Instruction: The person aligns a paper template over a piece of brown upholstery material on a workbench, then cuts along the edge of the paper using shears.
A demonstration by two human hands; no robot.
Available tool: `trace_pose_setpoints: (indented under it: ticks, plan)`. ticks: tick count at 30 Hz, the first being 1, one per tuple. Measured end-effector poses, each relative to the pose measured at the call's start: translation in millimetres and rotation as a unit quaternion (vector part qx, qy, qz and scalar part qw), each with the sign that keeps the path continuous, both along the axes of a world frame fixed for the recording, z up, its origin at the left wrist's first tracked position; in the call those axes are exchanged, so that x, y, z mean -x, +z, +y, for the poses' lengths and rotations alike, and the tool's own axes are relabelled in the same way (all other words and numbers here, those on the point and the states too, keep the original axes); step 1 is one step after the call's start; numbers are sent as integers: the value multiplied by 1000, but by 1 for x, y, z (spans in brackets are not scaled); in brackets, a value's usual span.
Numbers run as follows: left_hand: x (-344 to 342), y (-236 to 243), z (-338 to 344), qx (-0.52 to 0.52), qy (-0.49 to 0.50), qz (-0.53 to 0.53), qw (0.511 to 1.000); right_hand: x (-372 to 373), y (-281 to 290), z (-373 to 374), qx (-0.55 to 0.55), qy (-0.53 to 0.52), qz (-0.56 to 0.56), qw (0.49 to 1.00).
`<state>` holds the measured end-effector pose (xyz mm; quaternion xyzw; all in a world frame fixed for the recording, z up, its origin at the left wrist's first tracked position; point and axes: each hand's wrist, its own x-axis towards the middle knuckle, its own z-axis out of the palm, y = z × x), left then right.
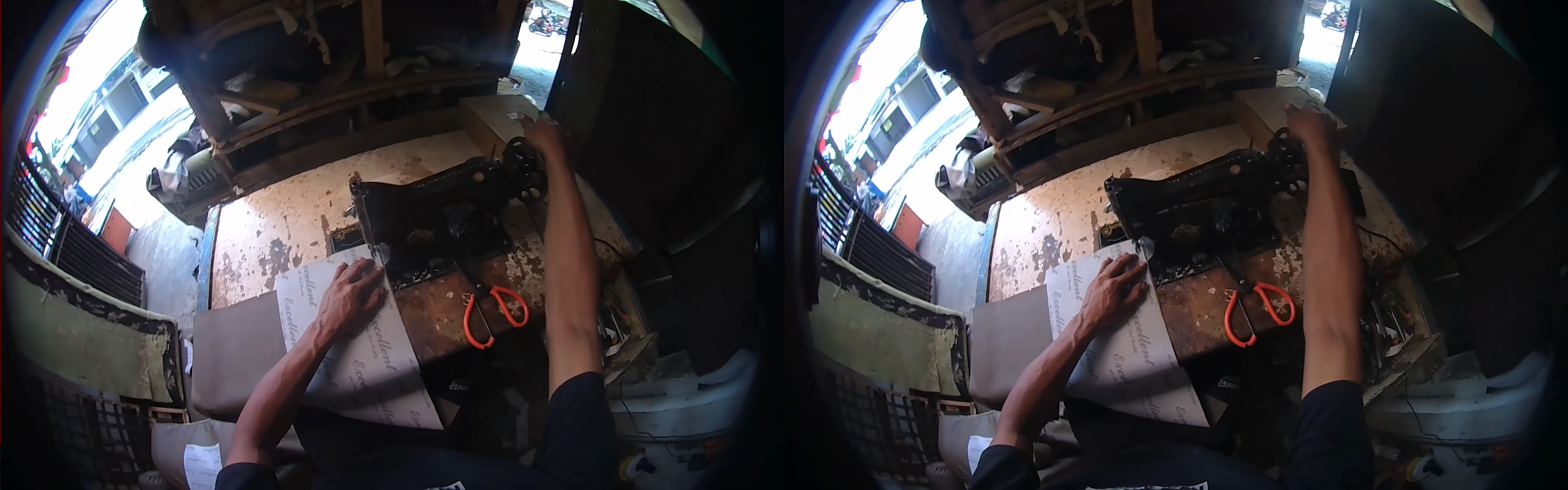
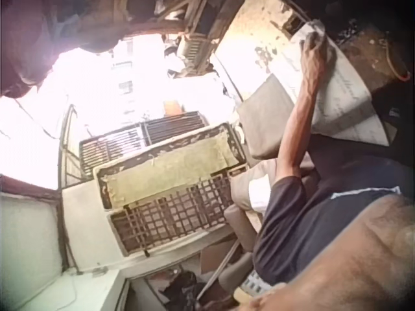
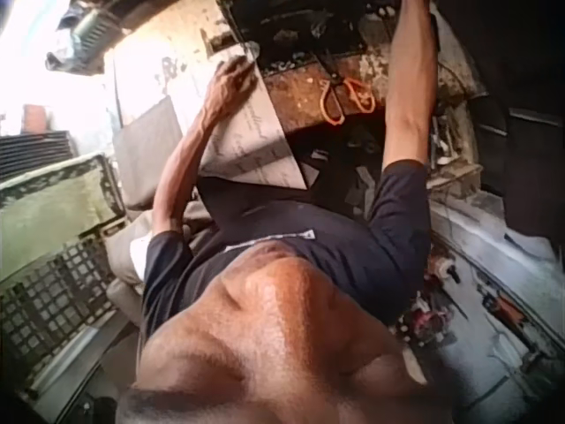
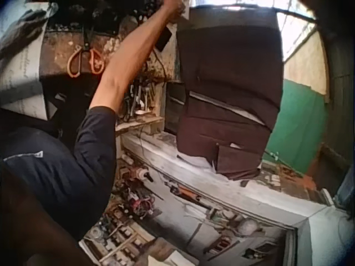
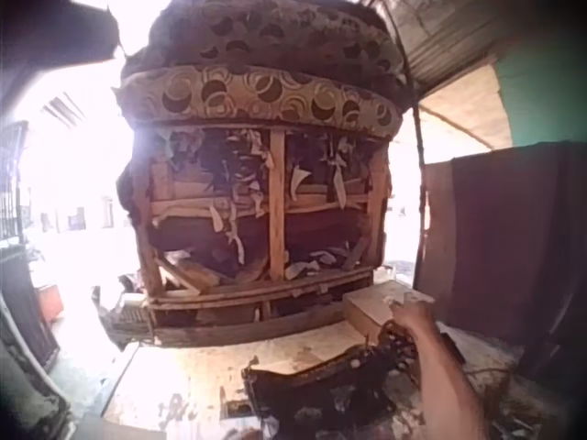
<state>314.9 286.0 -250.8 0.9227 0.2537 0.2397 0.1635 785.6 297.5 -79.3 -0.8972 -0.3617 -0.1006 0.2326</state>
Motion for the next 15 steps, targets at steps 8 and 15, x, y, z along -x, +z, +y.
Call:
trace_pose_setpoints:
  ticks: [8, 15]
  plan:
    - [6, 6, -3, 22, 19, 32, 999, -1, -21, -77, -50, 121, 286, 949]
    - [11, 10, 0, 17, 25, 60, 998, 141, -62, -164, -198, 114, 121, 966]
